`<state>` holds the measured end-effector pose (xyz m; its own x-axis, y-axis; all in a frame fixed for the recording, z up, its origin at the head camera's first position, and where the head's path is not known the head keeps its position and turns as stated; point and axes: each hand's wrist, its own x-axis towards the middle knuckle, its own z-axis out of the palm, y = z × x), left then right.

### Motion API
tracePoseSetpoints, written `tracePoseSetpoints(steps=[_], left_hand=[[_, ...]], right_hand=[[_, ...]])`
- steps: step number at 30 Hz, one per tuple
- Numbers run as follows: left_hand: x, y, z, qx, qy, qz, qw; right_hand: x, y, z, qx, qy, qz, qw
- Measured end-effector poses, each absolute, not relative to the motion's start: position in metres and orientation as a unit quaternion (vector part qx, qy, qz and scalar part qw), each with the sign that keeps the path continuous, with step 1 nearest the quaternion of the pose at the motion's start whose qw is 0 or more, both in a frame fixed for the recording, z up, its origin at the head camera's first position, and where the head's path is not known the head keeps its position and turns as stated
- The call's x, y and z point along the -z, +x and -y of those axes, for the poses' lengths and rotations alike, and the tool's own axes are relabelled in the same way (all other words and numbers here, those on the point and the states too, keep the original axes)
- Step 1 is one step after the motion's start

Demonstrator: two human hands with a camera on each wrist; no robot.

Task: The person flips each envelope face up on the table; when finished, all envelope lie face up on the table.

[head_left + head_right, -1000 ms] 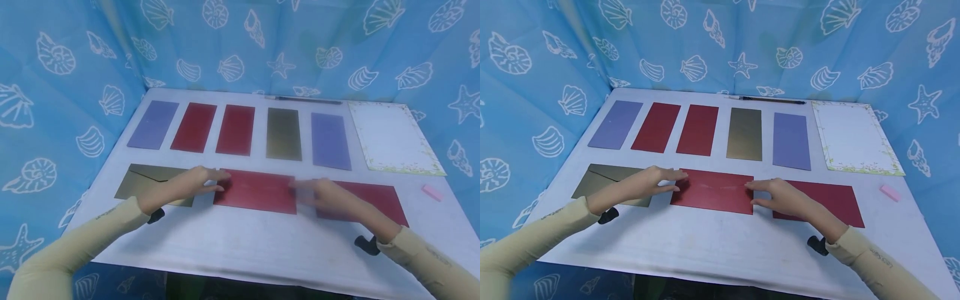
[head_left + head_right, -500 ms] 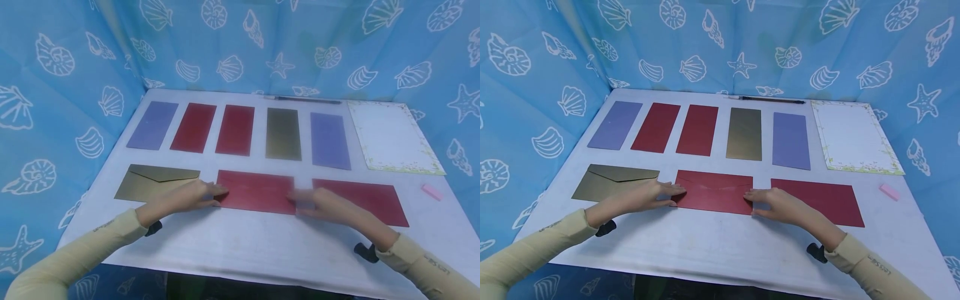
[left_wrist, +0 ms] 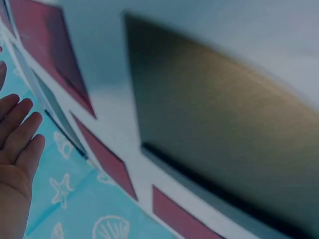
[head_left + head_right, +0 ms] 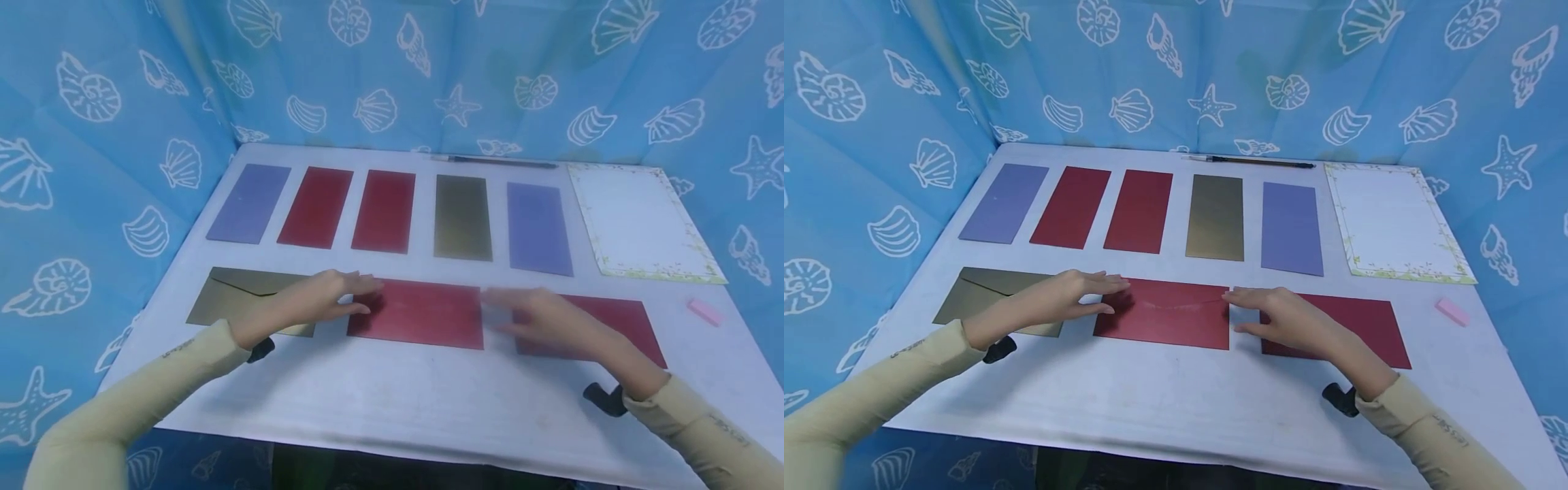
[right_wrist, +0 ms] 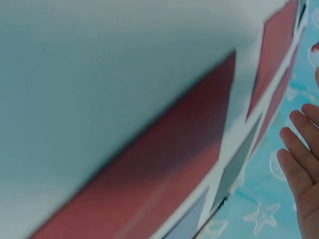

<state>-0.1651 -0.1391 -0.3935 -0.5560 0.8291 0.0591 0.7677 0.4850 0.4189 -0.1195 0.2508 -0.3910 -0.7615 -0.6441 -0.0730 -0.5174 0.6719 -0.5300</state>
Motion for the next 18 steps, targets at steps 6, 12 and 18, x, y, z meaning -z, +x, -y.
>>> tracePoseSetpoints(steps=[6, 12, 18], left_hand=[[0.392, -0.177, 0.117, -0.211, 0.506, -0.835, 0.054], [0.394, -0.178, 0.085, -0.223, 0.533, -0.814, 0.069], [0.398, -0.177, 0.053, -0.234, 0.561, -0.788, 0.098]], right_hand=[[0.380, -0.122, -0.264, 0.261, -0.304, -0.906, 0.139], [0.379, -0.120, -0.282, 0.263, -0.299, -0.907, 0.137], [0.380, -0.112, -0.302, 0.259, -0.268, -0.917, 0.144]])
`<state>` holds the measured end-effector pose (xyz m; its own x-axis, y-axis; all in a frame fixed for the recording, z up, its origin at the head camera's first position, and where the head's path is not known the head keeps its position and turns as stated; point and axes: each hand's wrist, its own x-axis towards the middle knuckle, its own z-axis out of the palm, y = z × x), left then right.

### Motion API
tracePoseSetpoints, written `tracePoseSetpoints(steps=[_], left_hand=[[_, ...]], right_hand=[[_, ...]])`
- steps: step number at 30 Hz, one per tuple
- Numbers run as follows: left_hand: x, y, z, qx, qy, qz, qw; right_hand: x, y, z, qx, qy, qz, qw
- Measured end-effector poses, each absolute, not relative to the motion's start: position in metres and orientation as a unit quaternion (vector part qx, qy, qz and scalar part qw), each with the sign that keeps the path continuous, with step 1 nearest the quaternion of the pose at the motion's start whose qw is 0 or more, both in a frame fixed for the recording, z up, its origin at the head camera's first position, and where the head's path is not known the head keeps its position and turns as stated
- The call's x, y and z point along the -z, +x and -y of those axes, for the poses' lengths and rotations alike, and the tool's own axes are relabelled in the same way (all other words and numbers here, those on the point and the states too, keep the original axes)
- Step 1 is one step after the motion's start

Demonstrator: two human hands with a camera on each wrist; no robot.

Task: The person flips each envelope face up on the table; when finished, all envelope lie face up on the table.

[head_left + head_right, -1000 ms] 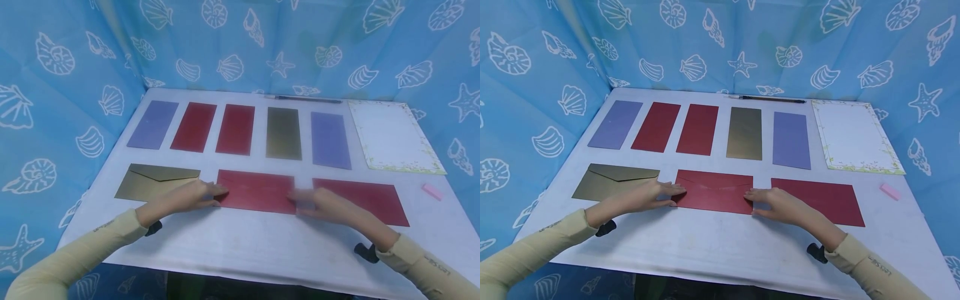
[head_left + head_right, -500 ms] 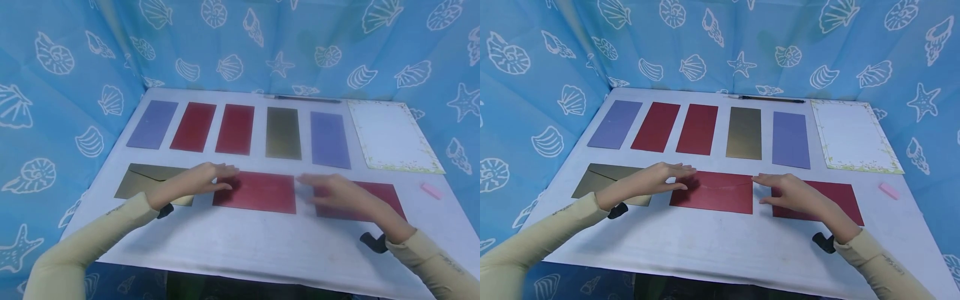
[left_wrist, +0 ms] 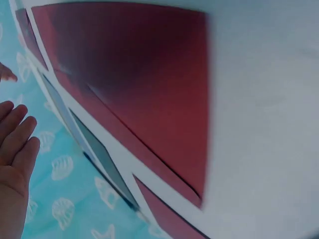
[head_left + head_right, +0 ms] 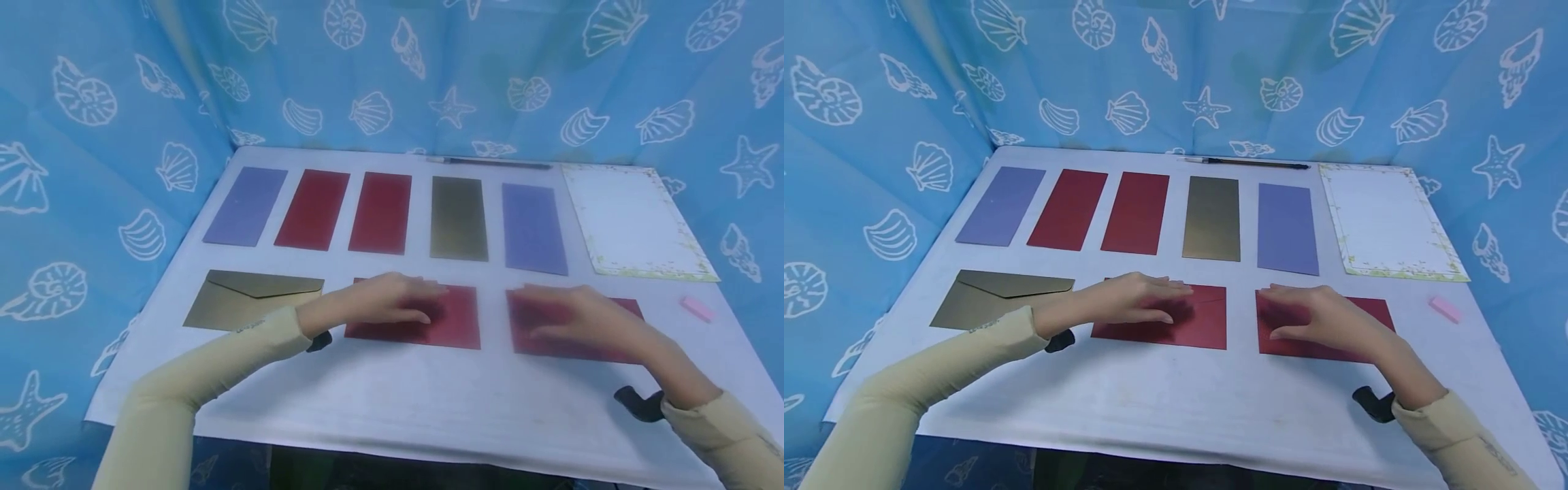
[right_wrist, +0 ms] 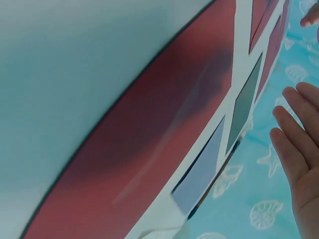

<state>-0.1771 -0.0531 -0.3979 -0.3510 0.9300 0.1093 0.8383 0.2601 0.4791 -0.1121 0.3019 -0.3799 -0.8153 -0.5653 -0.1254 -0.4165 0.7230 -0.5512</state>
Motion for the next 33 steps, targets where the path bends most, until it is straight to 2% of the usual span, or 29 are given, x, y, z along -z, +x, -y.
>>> tracePoseSetpoints(steps=[9, 18, 25, 33], left_hand=[[0.400, -0.173, 0.013, -0.249, 0.593, -0.756, 0.121], [0.401, -0.166, -0.022, -0.241, 0.596, -0.753, 0.141], [0.408, -0.162, -0.049, -0.235, 0.618, -0.739, 0.132], [0.412, -0.157, -0.066, -0.238, 0.585, -0.751, 0.191]], right_hand=[[0.383, -0.099, -0.333, 0.249, -0.273, -0.922, 0.115], [0.388, -0.090, -0.357, 0.226, -0.285, -0.930, 0.051], [0.393, -0.080, -0.374, 0.214, -0.262, -0.940, 0.046], [0.396, -0.072, -0.391, 0.195, -0.215, -0.956, 0.051]])
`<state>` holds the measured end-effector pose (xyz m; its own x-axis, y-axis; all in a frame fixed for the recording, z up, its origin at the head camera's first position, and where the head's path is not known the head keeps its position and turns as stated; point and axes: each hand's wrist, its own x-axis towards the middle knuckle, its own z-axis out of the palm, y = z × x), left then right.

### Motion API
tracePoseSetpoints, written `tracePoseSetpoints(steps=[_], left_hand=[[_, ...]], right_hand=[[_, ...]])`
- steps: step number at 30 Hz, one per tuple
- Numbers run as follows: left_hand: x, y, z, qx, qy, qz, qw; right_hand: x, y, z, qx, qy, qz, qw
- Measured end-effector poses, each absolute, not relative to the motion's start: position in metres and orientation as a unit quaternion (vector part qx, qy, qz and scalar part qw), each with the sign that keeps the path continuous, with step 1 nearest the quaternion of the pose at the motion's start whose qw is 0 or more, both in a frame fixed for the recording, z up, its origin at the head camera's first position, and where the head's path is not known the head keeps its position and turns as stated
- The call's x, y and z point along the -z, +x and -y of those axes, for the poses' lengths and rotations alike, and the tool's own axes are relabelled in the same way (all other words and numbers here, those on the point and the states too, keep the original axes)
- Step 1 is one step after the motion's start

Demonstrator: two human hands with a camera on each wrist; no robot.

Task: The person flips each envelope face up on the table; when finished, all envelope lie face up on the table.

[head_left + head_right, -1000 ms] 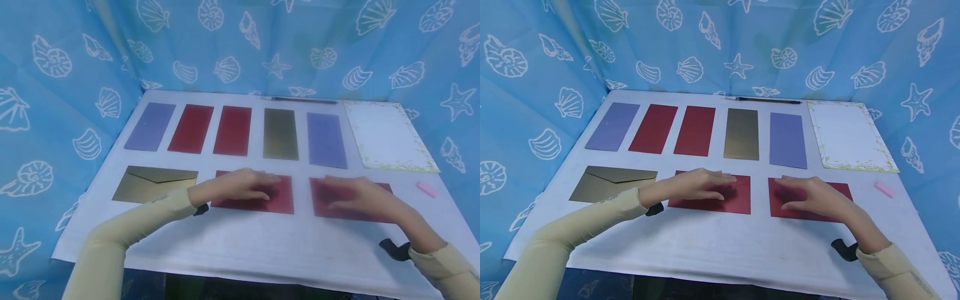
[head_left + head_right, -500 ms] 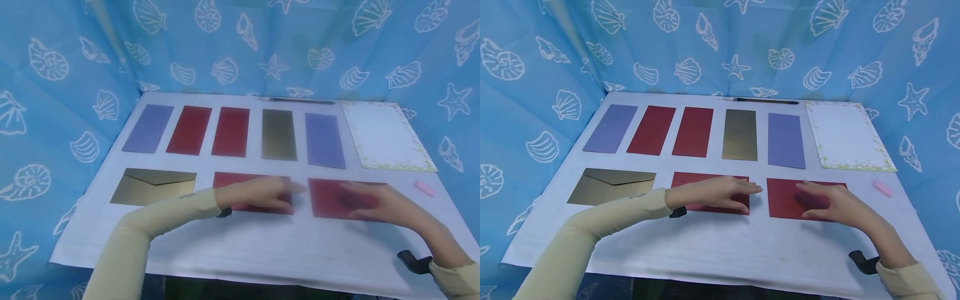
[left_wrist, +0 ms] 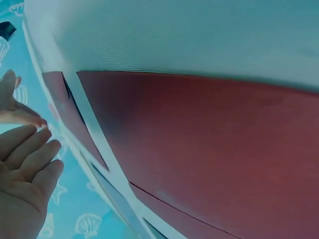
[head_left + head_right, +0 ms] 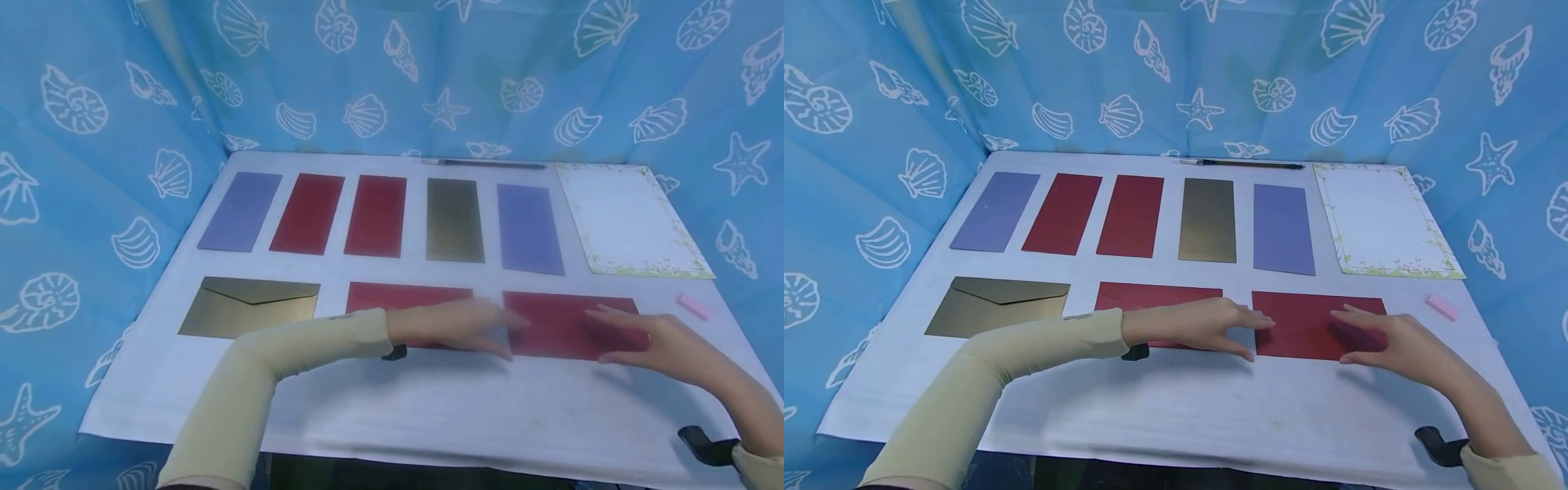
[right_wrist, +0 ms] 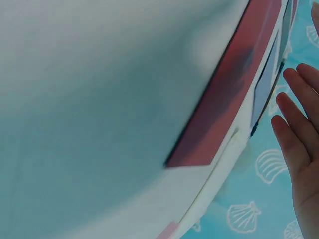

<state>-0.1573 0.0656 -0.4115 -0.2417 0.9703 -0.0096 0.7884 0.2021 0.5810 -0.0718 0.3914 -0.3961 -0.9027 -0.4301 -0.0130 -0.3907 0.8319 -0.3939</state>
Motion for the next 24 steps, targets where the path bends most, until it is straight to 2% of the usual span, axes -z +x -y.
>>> tracePoseSetpoints(steps=[12, 24], left_hand=[[0.417, -0.160, -0.099, -0.194, 0.570, -0.773, 0.199], [0.422, -0.160, -0.108, -0.150, 0.534, -0.810, 0.194]], right_hand=[[0.407, -0.067, -0.415, 0.170, -0.198, -0.964, 0.053], [0.412, -0.070, -0.428, 0.171, -0.153, -0.967, 0.106]])
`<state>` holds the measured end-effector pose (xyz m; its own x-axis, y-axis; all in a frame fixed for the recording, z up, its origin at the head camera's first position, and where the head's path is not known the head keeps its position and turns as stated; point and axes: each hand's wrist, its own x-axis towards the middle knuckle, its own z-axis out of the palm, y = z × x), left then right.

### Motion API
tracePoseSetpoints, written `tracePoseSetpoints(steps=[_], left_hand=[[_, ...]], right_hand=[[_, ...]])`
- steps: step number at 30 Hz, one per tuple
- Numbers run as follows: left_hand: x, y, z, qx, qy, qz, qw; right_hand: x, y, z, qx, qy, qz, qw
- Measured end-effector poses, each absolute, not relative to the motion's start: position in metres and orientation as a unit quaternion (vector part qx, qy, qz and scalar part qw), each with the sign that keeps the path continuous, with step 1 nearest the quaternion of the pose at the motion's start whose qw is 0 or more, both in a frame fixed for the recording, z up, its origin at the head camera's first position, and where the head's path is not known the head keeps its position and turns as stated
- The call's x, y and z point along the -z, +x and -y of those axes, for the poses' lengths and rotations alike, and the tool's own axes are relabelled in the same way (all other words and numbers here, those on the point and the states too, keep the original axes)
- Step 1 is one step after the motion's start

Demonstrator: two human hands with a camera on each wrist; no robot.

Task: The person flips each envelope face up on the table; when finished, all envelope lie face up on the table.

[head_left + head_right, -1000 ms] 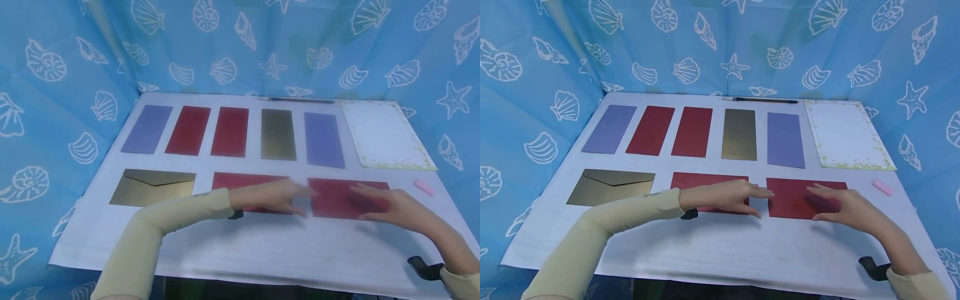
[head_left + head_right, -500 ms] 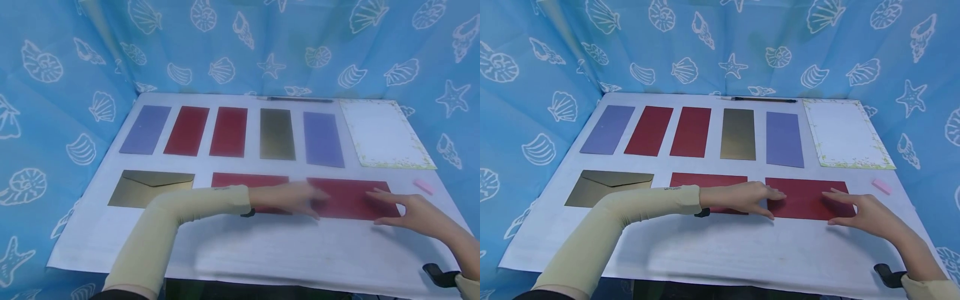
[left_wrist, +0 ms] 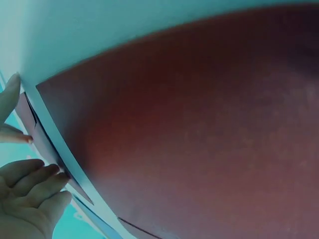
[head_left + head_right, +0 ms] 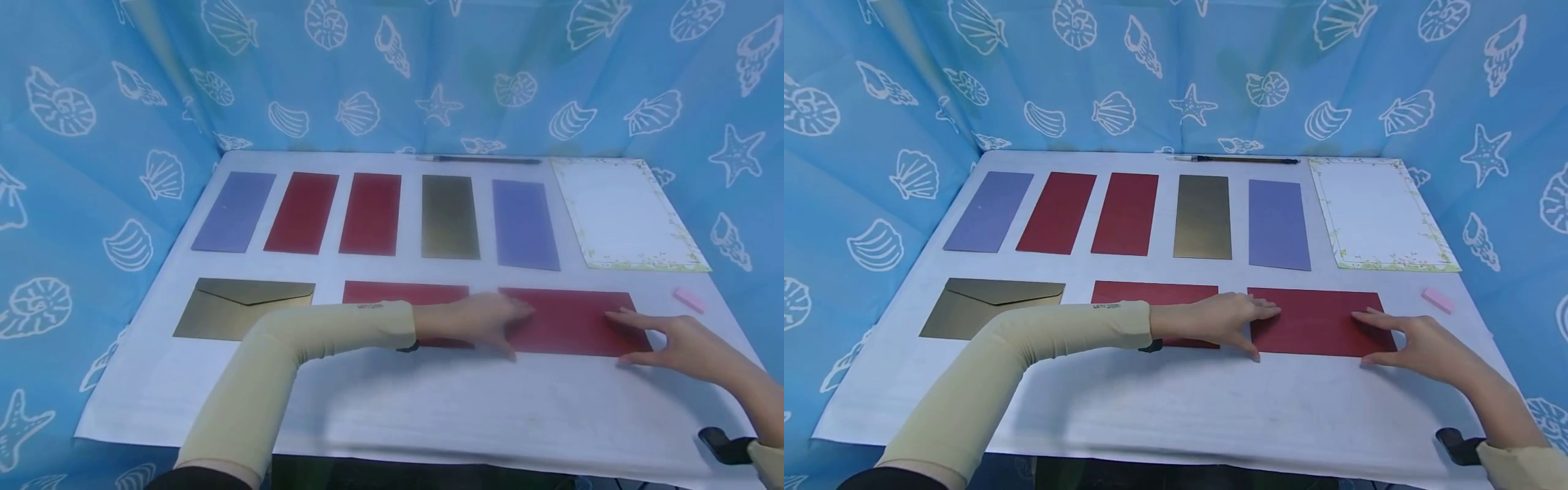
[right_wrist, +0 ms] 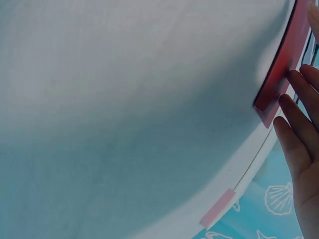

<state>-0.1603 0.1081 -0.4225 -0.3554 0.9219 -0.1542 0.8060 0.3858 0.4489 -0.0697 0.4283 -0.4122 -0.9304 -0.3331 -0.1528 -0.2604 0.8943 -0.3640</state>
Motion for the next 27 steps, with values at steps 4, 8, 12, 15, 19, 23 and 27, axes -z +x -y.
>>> tracePoseSetpoints(steps=[4, 8, 12, 15, 19, 23, 27], left_hand=[[0.422, -0.160, -0.110, -0.145, 0.535, -0.811, 0.186], [0.421, -0.161, -0.111, -0.136, 0.536, -0.813, 0.180], [0.421, -0.161, -0.115, -0.104, 0.548, -0.814, 0.163], [0.420, -0.160, -0.118, -0.088, 0.553, -0.813, 0.160], [0.415, -0.159, -0.116, -0.099, 0.552, -0.809, 0.173], [0.410, -0.160, -0.111, -0.133, 0.549, -0.805, 0.180], [0.407, -0.161, -0.106, -0.160, 0.548, -0.803, 0.174]], right_hand=[[0.414, -0.070, -0.430, 0.169, -0.144, -0.969, 0.111], [0.416, -0.070, -0.431, 0.168, -0.146, -0.969, 0.110], [0.418, -0.069, -0.432, 0.173, -0.153, -0.967, 0.105], [0.419, -0.068, -0.432, 0.176, -0.159, -0.966, 0.102], [0.417, -0.065, -0.434, 0.172, -0.154, -0.967, 0.103], [0.415, -0.063, -0.438, 0.161, -0.144, -0.972, 0.093], [0.415, -0.062, -0.446, 0.138, -0.155, -0.977, 0.040]])
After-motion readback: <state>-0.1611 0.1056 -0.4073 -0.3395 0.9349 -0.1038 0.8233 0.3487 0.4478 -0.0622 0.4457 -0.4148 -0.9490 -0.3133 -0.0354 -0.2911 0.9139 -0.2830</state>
